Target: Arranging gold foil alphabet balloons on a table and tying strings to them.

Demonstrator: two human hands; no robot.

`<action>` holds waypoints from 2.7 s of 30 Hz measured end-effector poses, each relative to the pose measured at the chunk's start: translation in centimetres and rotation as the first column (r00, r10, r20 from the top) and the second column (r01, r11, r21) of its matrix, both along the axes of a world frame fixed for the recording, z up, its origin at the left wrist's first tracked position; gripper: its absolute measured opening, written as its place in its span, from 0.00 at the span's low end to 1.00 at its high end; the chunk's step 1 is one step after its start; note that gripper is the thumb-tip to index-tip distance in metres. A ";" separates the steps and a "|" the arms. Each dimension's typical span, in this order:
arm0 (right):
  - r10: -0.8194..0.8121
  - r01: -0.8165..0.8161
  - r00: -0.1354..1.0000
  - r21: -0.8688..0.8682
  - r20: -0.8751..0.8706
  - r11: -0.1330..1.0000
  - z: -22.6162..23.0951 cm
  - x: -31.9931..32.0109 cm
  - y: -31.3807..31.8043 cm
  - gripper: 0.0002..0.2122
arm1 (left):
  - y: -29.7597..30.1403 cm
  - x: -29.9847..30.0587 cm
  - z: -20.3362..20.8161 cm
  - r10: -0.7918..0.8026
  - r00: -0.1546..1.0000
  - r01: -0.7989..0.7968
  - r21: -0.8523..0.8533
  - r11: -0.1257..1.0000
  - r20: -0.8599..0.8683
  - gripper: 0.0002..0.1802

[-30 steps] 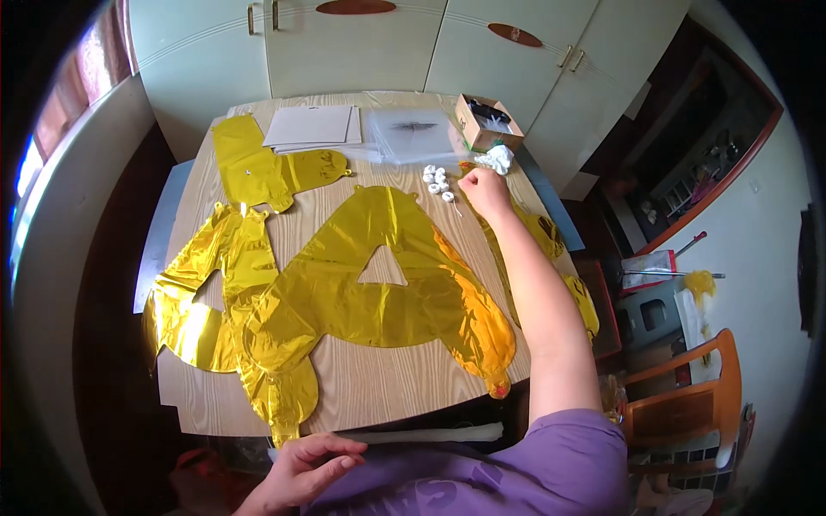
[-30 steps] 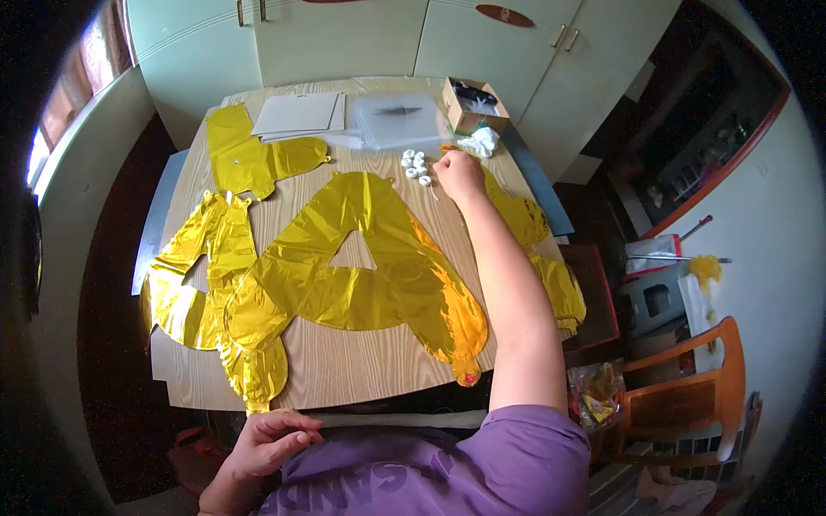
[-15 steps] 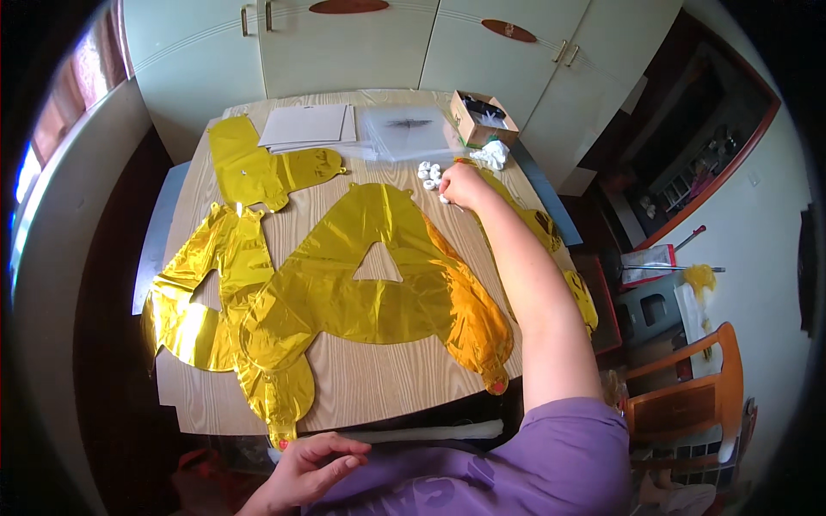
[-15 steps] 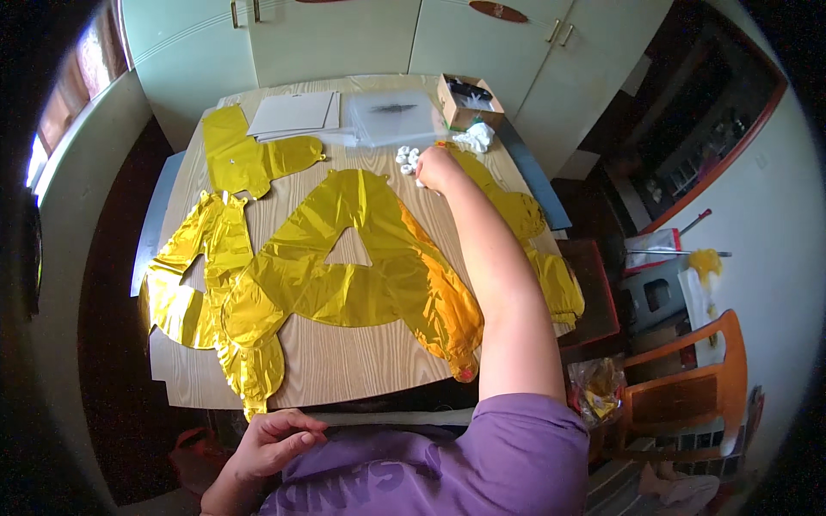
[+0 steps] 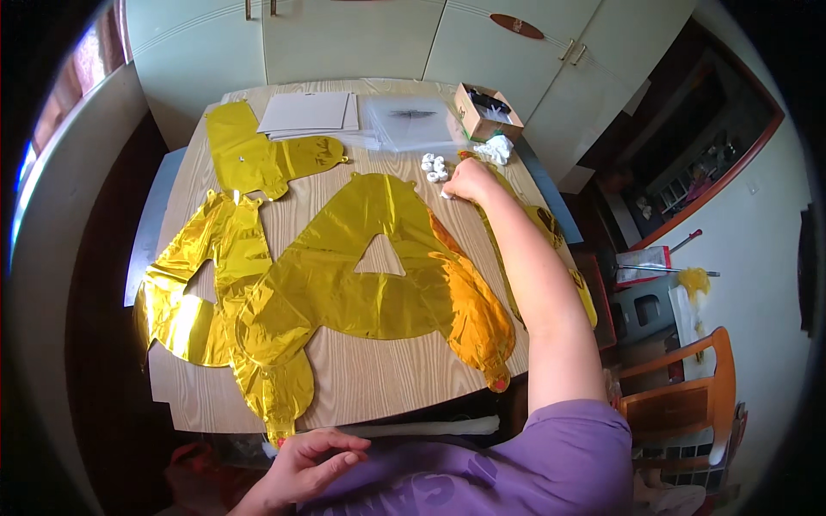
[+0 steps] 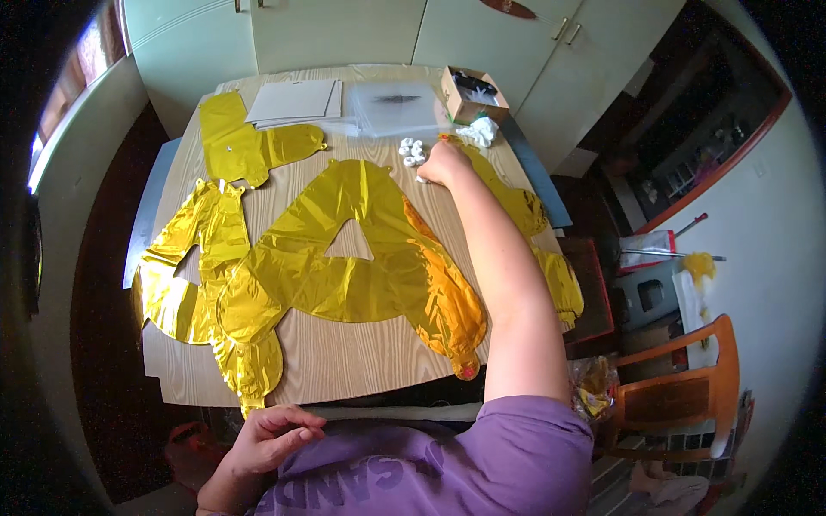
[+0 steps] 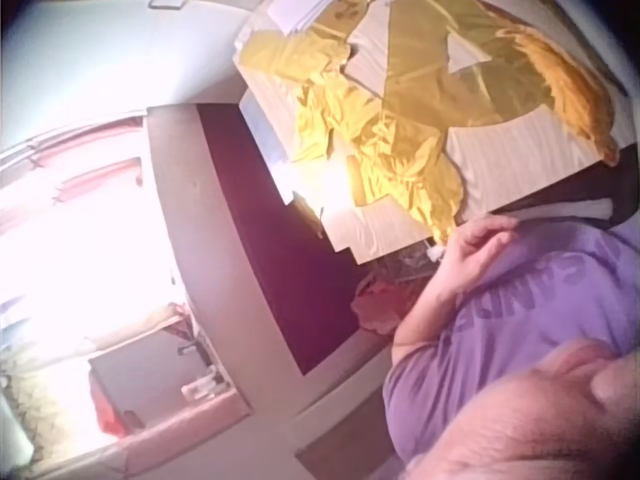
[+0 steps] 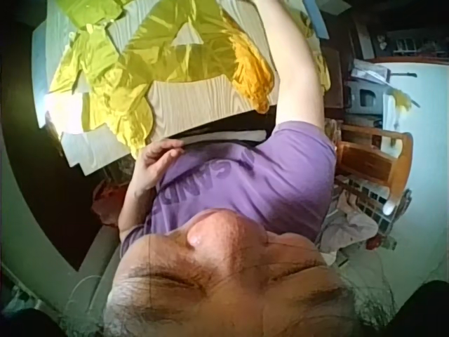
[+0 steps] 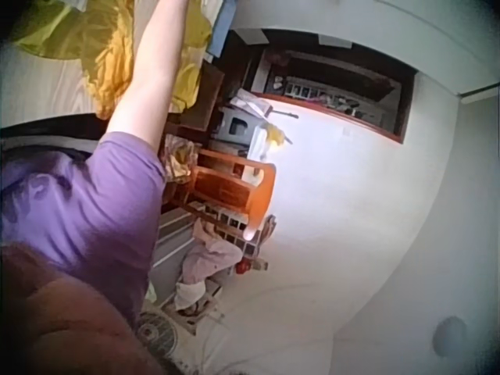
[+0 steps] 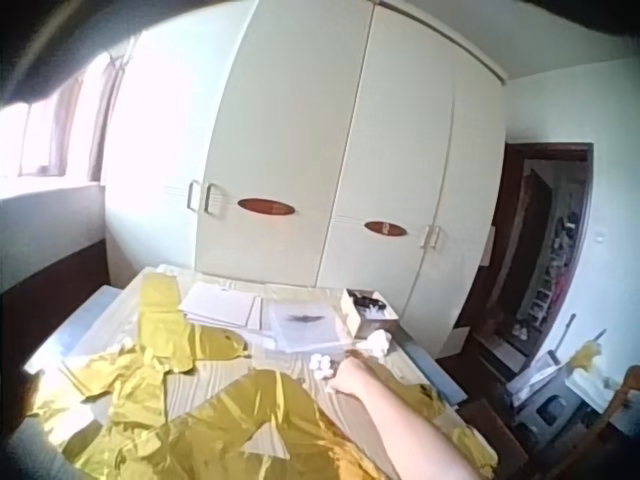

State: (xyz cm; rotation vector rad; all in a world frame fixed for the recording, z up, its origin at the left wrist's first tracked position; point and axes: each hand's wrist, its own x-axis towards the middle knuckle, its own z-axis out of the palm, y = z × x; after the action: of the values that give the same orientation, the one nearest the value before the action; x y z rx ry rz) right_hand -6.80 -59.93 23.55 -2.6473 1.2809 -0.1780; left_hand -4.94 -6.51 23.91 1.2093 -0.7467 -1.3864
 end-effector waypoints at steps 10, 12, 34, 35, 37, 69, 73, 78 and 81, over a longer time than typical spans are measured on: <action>0.045 -0.045 0.997 0.006 0.058 0.999 -1.8 1.4 -0.7 0.06 | -0.3 -0.3 0.4 0.049 0.999 -0.049 0.014 0.999 0.000 0.11; 0.072 -0.080 0.989 0.055 0.133 0.995 -1.4 1.3 -0.3 0.06 | -0.1 -0.4 0.6 0.049 0.999 -0.049 0.020 0.999 -0.002 0.11; -0.047 0.056 0.918 -0.009 0.394 0.998 -1.1 -0.7 0.3 0.08 | 0.7 -0.6 1.4 0.072 0.997 -0.070 0.052 0.996 -0.037 0.10; -0.007 0.040 0.907 -0.069 0.420 0.997 -0.7 -2.0 0.5 0.08 | 1.0 -0.3 1.3 0.009 0.999 -0.007 0.052 0.999 -0.035 0.12; 0.131 -0.086 0.893 -0.124 0.432 0.989 1.0 -4.0 4.1 0.07 | 1.8 0.0 0.5 -0.018 1.000 0.017 0.023 1.000 0.023 0.11; 0.470 -0.287 0.870 0.927 0.148 0.241 -19.1 -10.3 40.1 0.15 | 9.2 1.3 -16.5 0.000 0.632 -0.203 0.165 0.965 0.775 0.13; 0.455 -0.259 0.872 0.959 0.181 0.113 -20.5 -9.3 40.0 0.12 | 9.2 1.4 -16.4 -0.013 0.637 -0.209 0.189 0.959 0.771 0.14; 0.376 -0.235 0.908 0.968 0.184 0.092 -20.7 -8.8 39.6 0.08 | 8.6 1.9 -15.8 -0.129 0.649 -0.136 0.281 0.950 0.749 0.17; 0.340 -0.285 0.910 0.953 0.236 0.100 -21.9 -9.1 39.1 0.07 | 8.1 2.0 -15.5 -0.143 0.612 -0.110 0.263 0.959 0.778 0.17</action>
State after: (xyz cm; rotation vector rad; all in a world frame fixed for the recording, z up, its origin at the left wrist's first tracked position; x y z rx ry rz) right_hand -15.93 -20.80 1.67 -1.5786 0.3932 0.6169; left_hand -2.99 1.59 8.40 2.1190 -1.1895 -0.9286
